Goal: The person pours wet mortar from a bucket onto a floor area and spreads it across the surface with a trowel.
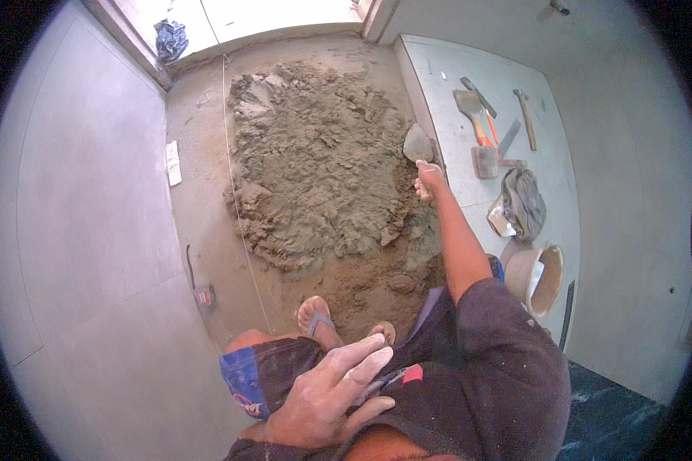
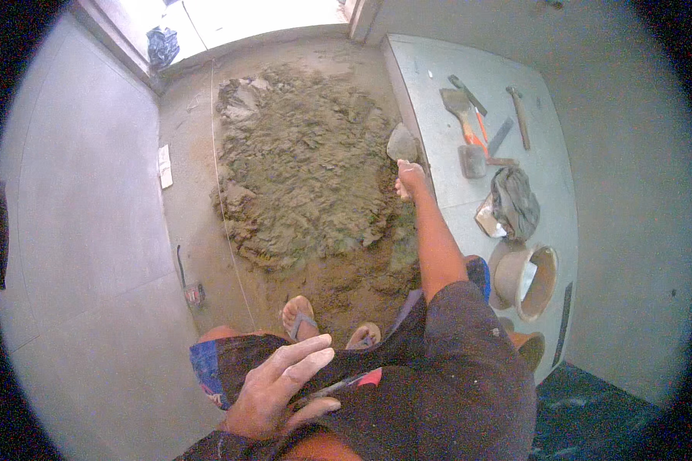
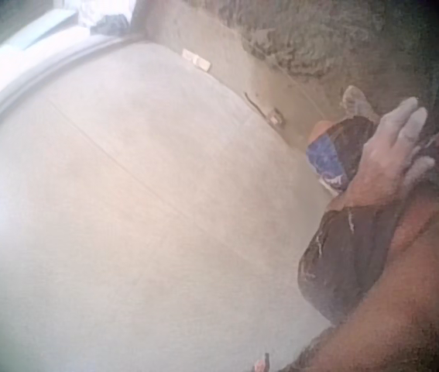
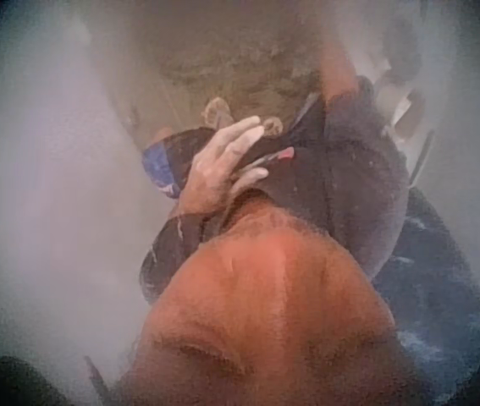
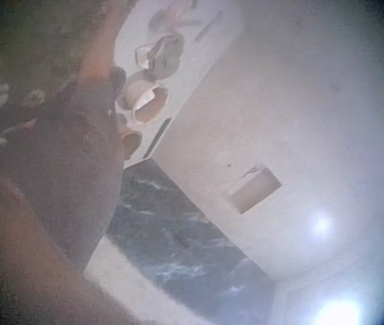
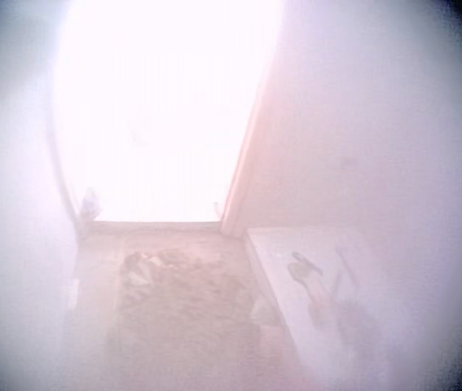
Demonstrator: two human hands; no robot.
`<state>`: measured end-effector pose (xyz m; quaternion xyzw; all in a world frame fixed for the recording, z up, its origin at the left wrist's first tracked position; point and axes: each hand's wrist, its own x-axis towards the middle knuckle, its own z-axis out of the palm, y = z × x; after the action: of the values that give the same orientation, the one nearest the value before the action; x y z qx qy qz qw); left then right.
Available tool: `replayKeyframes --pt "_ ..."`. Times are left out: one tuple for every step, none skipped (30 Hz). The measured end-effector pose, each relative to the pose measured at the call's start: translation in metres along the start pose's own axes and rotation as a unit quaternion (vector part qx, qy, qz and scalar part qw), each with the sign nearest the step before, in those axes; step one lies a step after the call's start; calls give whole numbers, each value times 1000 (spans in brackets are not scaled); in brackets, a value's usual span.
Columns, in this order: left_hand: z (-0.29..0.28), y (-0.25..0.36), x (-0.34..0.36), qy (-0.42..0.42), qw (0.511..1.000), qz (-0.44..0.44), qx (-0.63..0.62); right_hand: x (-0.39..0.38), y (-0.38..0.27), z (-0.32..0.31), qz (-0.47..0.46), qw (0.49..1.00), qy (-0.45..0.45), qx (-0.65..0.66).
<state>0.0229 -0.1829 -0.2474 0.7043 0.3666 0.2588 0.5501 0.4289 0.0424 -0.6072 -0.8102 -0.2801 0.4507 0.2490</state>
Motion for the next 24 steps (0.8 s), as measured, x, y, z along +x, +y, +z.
replayKeyframes --pt "0 0 0 0 1000 -2 3 1 2 -2 29 1000 -3 1" --pt "1 -1 1 0 1000 -3 6 0 8 -2 42 999 -9 16" --pt "1 -2 2 -2 1000 -3 5 -1 16 -2 52 998 -26 25" --pt "0 -3 3 -4 1000 -3 3 -4 25 -3 61 997 -42 34" --pt "0 -3 4 -7 1000 -1 2 -8 34 -4 70 995 -57 44" --pt "-1 -2 6 -11 1000 -2 -9 -9 47 -8 43 994 -76 70" --pt "-1 -2 6 -5 1000 -9 -15 -20 46 -2 57 988 -111 92" --pt "-1 -1 7 0 1000 -16 -21 -33 45 4 71 980 -145 113" --pt "-1 -1 9 0 1000 -9 -19 -46 37 7 81 972 -175 135" --pt "-1 -1 9 -1 1000 -9 -18 -63 31 15 84 978 -174 81" --pt "-1 -2 8 -2 1000 -10 -17 -68 25 25 57 980 -171 85" --pt "0 -3 8 -4 1000 -9 -19 -72 26 25 33 983 -156 90" --pt "0 -4 7 -5 1000 -9 -20 -73 28 24 8 985 -143 94" --pt "1 -5 7 -5 1000 -10 -21 -67 31 25 -27 992 -102 74" --pt "1 -6 7 -5 1000 -10 -20 -61 26 23 -7 994 -78 80" --pt "2 -6 6 -2 1000 -11 -19 -54 17 19 12 995 -56 84" --pt "2 -7 5 2 1000 -12 -17 -47 10 15 30 995 -34 88" --pt "2 -7 4 1 1000 -13 -15 -39 10 8 23 996 -20 79" --pt "1 -7 4 2 1000 -15 -14 -31 11 0 16 998 -8 68" --pt "1 -7 4 3 1000 -16 -13 -23 14 -8 8 998 6 57" --pt "1 -7 5 4 1000 -21 -12 -19 15 -12 28 998 -16 54" --pt "1 -7 5 5 1000 -25 -12 -16 16 -16 47 997 -36 52" --pt "2 -7 6 4 1000 -29 -11 -13 19 -19 67 995 -56 50" --pt "2 -7 8 0 999 -29 -15 -12 25 -20 66 995 -60 50"
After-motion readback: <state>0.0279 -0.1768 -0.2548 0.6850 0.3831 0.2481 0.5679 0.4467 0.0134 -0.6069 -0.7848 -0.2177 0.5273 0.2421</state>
